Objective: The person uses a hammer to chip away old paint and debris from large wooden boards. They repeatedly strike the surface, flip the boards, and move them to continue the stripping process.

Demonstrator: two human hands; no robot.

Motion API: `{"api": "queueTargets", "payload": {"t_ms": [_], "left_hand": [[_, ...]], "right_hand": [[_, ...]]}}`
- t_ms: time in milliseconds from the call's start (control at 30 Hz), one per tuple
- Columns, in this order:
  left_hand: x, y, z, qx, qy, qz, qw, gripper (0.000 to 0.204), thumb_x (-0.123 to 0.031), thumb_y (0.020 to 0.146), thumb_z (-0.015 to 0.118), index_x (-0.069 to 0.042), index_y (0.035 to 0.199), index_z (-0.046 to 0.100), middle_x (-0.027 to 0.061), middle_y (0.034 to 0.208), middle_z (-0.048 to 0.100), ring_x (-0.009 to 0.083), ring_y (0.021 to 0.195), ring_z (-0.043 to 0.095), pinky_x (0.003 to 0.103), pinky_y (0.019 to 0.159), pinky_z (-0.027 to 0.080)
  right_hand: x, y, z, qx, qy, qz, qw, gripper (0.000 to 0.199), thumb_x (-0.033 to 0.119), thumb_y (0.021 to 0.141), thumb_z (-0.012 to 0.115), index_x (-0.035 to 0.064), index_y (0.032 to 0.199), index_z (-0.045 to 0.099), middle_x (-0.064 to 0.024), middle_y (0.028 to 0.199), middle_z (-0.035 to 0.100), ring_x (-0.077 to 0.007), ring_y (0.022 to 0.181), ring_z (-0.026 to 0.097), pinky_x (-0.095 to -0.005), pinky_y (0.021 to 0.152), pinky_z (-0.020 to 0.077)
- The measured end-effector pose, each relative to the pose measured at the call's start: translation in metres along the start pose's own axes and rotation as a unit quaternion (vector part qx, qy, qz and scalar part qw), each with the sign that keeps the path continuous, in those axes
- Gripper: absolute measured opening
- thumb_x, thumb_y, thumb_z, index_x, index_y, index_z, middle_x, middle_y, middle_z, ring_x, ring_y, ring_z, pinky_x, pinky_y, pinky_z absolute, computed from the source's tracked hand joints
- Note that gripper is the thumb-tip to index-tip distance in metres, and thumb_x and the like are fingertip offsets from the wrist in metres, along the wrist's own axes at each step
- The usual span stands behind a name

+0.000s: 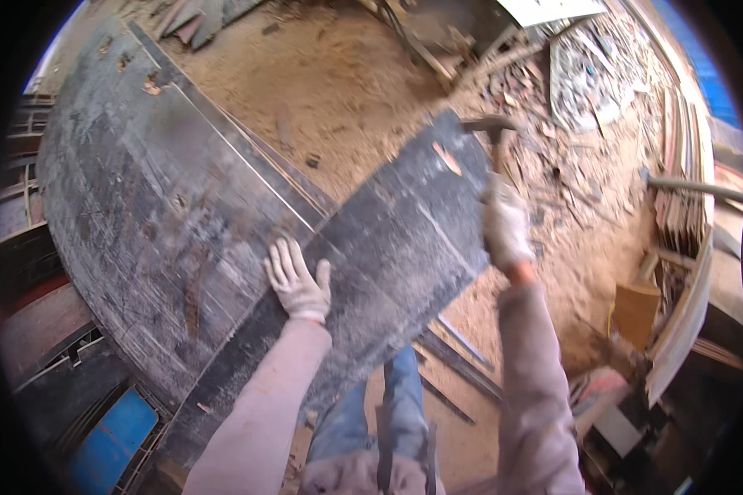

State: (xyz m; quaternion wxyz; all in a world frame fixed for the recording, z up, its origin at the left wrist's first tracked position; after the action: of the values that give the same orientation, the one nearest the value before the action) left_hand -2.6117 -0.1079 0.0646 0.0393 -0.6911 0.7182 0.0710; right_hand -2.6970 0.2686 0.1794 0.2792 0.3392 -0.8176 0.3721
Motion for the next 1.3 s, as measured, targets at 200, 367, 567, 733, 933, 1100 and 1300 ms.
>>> {"api": "queueTargets", "payload": {"t_ms": [200,367,567,733,933,1100,1300], "left_hand": [[-0.004,-0.001,-0.012,-0.018,0.003,0.032,0.999,0.080,-0.054,0.100,0.052,0.003,0.153,0.034,0.0252,0.158,0.036,0.0445,0.147,0.031,0.060,0.123,0.021],[-0.011,-0.003,-0.010,-0.002,0.019,0.016,1.000,0.081,-0.055,0.100,0.051,0.003,0.154,0.033,0.0244,0.159,0.035,0.0444,0.148,0.031,0.060,0.123,0.021],[-0.005,-0.006,-0.001,0.021,0.019,0.016,0.999,0.083,-0.052,0.095,0.060,0.004,0.152,0.036,0.0231,0.157,0.038,0.0425,0.148,0.032,0.058,0.122,0.024],[-0.002,-0.007,-0.008,0.039,0.034,0.012,0.999,0.084,-0.056,0.098,0.054,0.004,0.153,0.034,0.0248,0.157,0.037,0.0449,0.148,0.030,0.060,0.122,0.022],[-0.015,-0.004,-0.011,-0.016,0.039,0.019,0.999,0.083,-0.054,0.096,0.058,0.004,0.151,0.036,0.0240,0.156,0.039,0.0425,0.147,0.032,0.059,0.123,0.022],[-0.019,-0.002,-0.012,-0.011,0.016,0.031,0.999,0.081,-0.055,0.099,0.052,0.005,0.152,0.034,0.0247,0.157,0.037,0.0435,0.147,0.032,0.059,0.122,0.024],[-0.012,-0.003,-0.012,-0.018,0.017,0.031,0.999,0.081,-0.055,0.100,0.051,0.004,0.152,0.034,0.0250,0.157,0.037,0.0448,0.146,0.033,0.060,0.122,0.024]], "right_hand": [[0.103,-0.031,-0.070,-0.209,0.317,-0.252,0.890,0.067,0.068,0.100,0.045,0.0032,0.104,0.062,0.0018,0.058,0.049,-0.0068,0.040,0.044,-0.0247,0.031,0.0309],[-0.010,-0.001,0.030,0.026,-0.051,0.135,0.989,0.052,0.057,0.102,0.049,0.0087,0.096,0.067,-0.0097,0.077,0.063,-0.0177,0.068,0.059,-0.0400,0.051,0.0447],[0.039,-0.017,-0.047,-0.080,0.205,-0.089,0.971,0.055,0.054,0.105,0.049,0.0058,0.080,0.061,0.0001,0.054,0.049,-0.0102,0.039,0.042,-0.0294,0.036,0.0296],[0.010,-0.013,-0.003,-0.046,0.099,-0.078,0.991,0.058,0.060,0.104,0.044,0.0095,0.077,0.056,-0.0036,0.063,0.053,-0.0130,0.059,0.050,-0.0346,0.055,0.0397],[-0.032,-0.002,-0.027,-0.153,-0.037,-0.161,0.974,0.060,0.059,0.104,0.046,0.0024,0.097,0.064,-0.0108,0.073,0.063,-0.0177,0.060,0.058,-0.0362,0.054,0.0463],[0.015,-0.016,-0.059,-0.066,0.327,-0.138,0.933,0.076,0.063,0.098,0.057,-0.0031,0.137,0.050,-0.0019,0.083,0.062,-0.0113,0.065,0.060,-0.0280,0.058,0.0511],[0.055,-0.032,-0.042,-0.038,0.313,-0.093,0.944,0.038,0.043,0.100,0.067,0.0069,0.101,0.056,0.0005,0.063,0.058,-0.0088,0.048,0.055,-0.0234,0.043,0.0427]]}}
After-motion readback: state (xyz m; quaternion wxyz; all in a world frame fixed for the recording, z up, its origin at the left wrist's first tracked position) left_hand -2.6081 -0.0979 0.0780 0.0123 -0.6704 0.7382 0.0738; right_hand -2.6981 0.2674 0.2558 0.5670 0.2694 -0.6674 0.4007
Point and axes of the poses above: each hand's wrist, its own y-axis towards the middle knuckle, its own z-axis out of the palm, x = y × z, the point moved 6 cm from there along y, towards the middle knuckle
